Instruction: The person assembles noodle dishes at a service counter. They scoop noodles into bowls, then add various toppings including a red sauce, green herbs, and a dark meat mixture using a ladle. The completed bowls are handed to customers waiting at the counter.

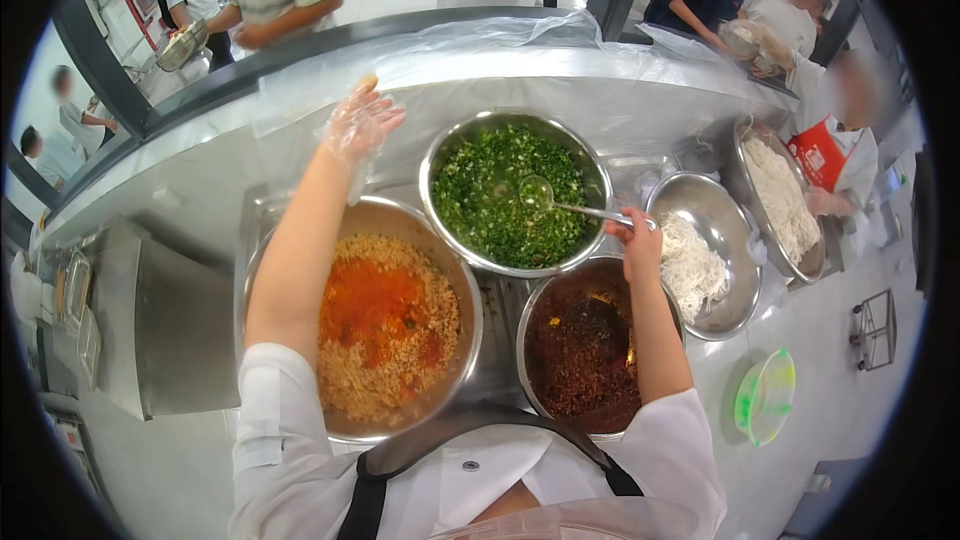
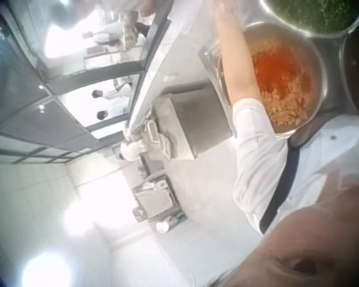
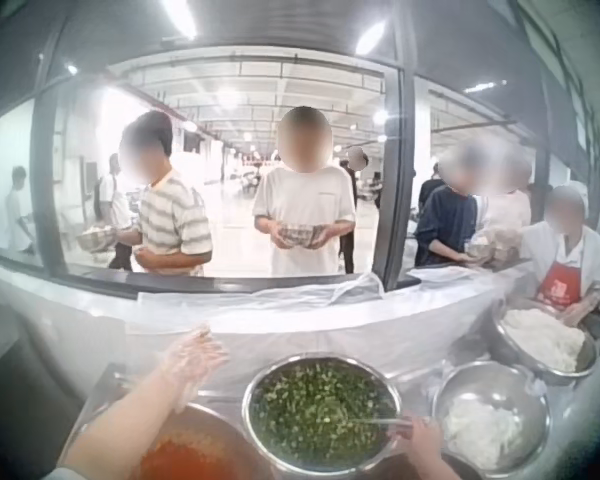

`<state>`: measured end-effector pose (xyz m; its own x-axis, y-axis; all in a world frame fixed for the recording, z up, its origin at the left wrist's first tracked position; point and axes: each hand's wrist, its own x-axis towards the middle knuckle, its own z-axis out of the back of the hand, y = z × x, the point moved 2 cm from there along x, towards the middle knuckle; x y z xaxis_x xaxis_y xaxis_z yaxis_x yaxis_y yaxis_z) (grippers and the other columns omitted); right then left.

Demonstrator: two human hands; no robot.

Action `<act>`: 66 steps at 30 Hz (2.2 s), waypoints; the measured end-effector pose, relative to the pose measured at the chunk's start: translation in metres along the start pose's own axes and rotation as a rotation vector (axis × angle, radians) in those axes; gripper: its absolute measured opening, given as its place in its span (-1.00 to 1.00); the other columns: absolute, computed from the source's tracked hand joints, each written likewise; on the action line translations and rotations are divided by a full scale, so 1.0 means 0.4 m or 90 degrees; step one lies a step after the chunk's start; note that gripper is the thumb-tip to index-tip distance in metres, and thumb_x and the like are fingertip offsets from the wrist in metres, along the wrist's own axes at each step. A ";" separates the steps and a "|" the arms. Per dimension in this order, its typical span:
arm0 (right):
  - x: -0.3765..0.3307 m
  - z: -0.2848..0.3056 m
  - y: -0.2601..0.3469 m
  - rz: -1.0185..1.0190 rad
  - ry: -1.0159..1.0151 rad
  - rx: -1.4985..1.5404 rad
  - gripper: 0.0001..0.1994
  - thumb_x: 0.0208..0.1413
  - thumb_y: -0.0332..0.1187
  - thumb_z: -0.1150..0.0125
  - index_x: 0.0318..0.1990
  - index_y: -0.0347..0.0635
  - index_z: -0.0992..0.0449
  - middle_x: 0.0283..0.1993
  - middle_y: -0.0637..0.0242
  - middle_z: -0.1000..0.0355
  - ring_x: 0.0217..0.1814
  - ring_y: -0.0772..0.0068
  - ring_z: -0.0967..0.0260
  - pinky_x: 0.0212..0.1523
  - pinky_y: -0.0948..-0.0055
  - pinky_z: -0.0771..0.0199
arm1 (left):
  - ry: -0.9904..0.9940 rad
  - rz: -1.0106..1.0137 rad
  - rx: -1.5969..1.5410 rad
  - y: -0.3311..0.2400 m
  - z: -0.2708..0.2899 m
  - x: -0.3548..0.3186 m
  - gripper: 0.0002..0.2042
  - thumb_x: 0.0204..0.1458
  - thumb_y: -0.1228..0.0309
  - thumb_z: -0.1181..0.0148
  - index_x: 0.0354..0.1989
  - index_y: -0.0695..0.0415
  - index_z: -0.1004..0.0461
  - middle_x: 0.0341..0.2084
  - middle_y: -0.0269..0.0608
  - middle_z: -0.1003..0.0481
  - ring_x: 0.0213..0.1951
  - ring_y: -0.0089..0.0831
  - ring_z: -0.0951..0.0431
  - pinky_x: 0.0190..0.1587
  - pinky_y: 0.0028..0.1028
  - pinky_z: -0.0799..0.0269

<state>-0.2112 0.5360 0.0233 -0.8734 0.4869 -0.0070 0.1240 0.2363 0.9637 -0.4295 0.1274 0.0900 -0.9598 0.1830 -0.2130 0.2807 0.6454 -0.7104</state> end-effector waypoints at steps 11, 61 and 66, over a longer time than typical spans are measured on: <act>-0.287 0.335 0.090 0.006 -0.181 -0.044 -0.82 0.19 -0.35 0.10 -0.32 -0.31 -0.33 -0.52 0.06 -0.41 -0.57 0.35 -0.42 -0.45 0.48 -0.43 | 0.021 0.001 0.053 0.069 -0.193 0.056 -0.01 -0.13 0.12 -0.26 0.26 0.30 0.36 0.24 0.23 0.29 0.22 0.20 0.06 0.13 0.04 -0.16; -0.568 0.000 0.201 0.299 0.156 -0.151 -0.73 0.23 -0.35 0.19 -0.26 -0.40 -0.38 -0.35 0.05 -0.45 -0.44 0.33 -0.38 -0.39 0.48 -0.41 | -0.175 0.087 -0.008 0.383 0.062 -0.715 -0.36 -0.22 0.77 0.22 0.18 0.18 -0.02 -0.01 0.05 -0.25 -0.03 -0.22 -0.37 -0.02 -0.43 -0.46; -0.617 -0.148 0.104 0.709 0.530 -0.535 -0.70 -0.22 -0.56 -0.23 -0.22 -0.23 -0.46 -0.09 -0.06 -0.36 -0.41 0.23 -0.28 -0.34 0.38 -0.28 | -0.238 0.045 -0.125 0.411 0.136 -0.753 -0.30 -0.33 0.79 0.25 0.15 0.09 -0.09 -0.03 -0.02 -0.30 0.00 -0.17 -0.36 -0.02 -0.25 -0.43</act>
<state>-0.0185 0.3759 0.0812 -0.5658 -0.5377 0.6251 0.8007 -0.5393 0.2609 -0.0937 0.1382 0.0010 -0.8595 -0.0264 -0.5105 0.3040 0.7765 -0.5519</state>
